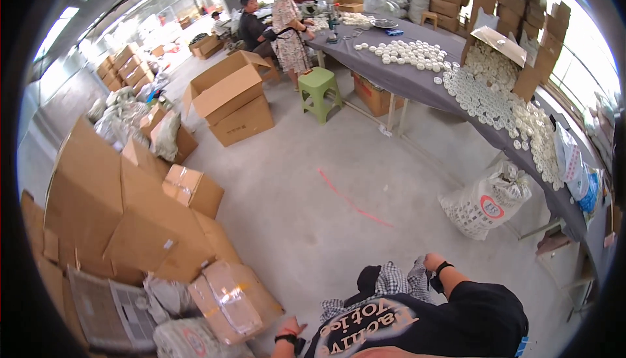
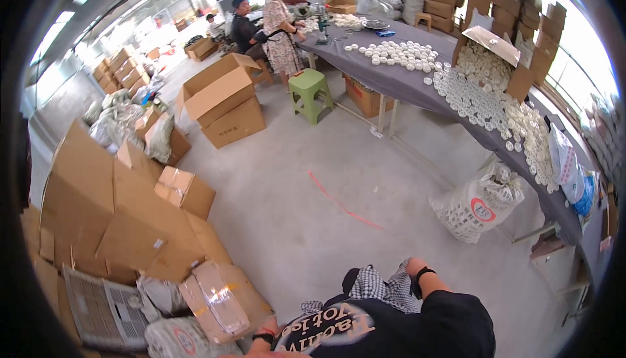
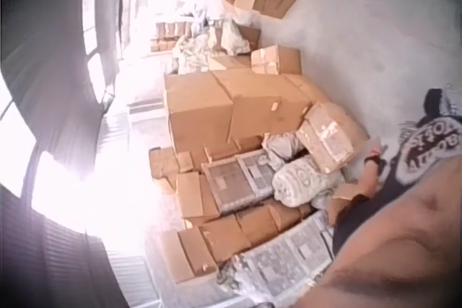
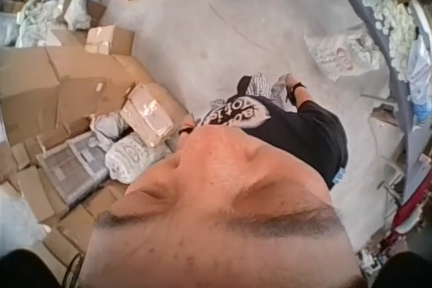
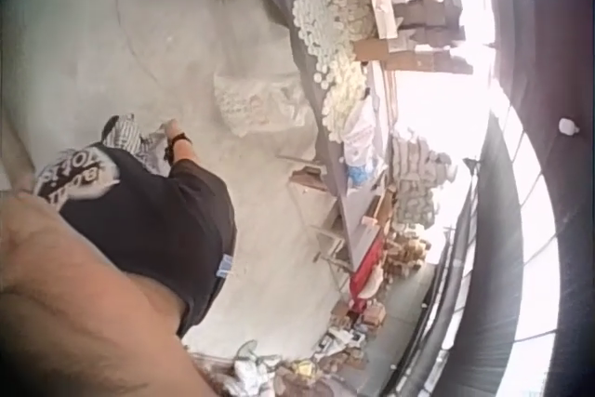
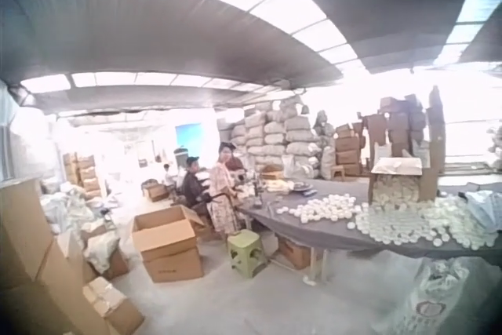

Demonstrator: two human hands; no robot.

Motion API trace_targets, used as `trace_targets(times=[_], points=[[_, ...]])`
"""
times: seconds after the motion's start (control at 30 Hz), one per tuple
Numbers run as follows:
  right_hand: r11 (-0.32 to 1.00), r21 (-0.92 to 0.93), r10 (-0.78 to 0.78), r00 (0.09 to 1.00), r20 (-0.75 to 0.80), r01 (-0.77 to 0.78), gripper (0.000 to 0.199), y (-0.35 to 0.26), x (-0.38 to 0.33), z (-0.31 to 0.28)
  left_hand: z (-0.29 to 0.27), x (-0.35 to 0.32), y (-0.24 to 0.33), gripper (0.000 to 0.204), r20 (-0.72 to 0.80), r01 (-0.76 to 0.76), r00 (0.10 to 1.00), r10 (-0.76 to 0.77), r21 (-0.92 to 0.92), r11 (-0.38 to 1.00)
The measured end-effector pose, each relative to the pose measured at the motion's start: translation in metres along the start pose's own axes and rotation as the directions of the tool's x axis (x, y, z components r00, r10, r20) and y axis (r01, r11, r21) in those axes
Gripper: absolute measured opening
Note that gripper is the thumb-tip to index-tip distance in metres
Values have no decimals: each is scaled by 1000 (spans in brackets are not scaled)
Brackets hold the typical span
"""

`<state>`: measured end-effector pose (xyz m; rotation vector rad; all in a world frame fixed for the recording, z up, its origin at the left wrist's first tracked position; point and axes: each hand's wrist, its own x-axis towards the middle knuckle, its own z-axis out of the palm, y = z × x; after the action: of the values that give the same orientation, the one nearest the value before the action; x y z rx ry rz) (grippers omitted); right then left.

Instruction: Use a manual press machine to assemble white plastic components.

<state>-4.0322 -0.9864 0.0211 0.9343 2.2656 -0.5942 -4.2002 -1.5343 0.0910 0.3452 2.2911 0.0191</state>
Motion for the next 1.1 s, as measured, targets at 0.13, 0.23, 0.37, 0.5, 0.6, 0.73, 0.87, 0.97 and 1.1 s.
trace_targets(times=[0.13,0.23,0.37,0.5,0.6,0.73,0.87,0.97,1.1], points=[[989,96,115,993,-22,-112,35,-30,59,5,-126,158,-35,65,-231,-80,972,55,-104,991],[982,-44,187,974,130,-183,37,-70,113,27,-215,244,-17,66,-390,-137,919,55,-187,973],[992,-87,105,969,225,-88,39,-161,207,-34,-240,354,-17,65,-437,-211,886,152,-88,974],[989,145,-29,1000,-10,31,35,-286,328,-133,-308,378,-16,65,-91,-110,993,81,-396,912],[940,73,-325,939,-113,334,34,-418,423,-248,-271,426,-88,68,-94,77,986,-140,-491,868],[861,203,-371,849,-376,466,31,-553,467,-367,-266,503,-146,64,72,231,973,-220,-323,918],[873,197,-361,862,-356,447,26,-611,532,-393,-377,629,-158,63,94,131,989,-114,-191,973],[985,131,-106,993,-57,112,27,-592,563,-363,-467,710,-149,62,145,60,988,-45,-100,993],[978,45,186,944,274,-206,36,-555,581,-361,-722,849,-60,61,-77,-71,995,58,-174,982]])
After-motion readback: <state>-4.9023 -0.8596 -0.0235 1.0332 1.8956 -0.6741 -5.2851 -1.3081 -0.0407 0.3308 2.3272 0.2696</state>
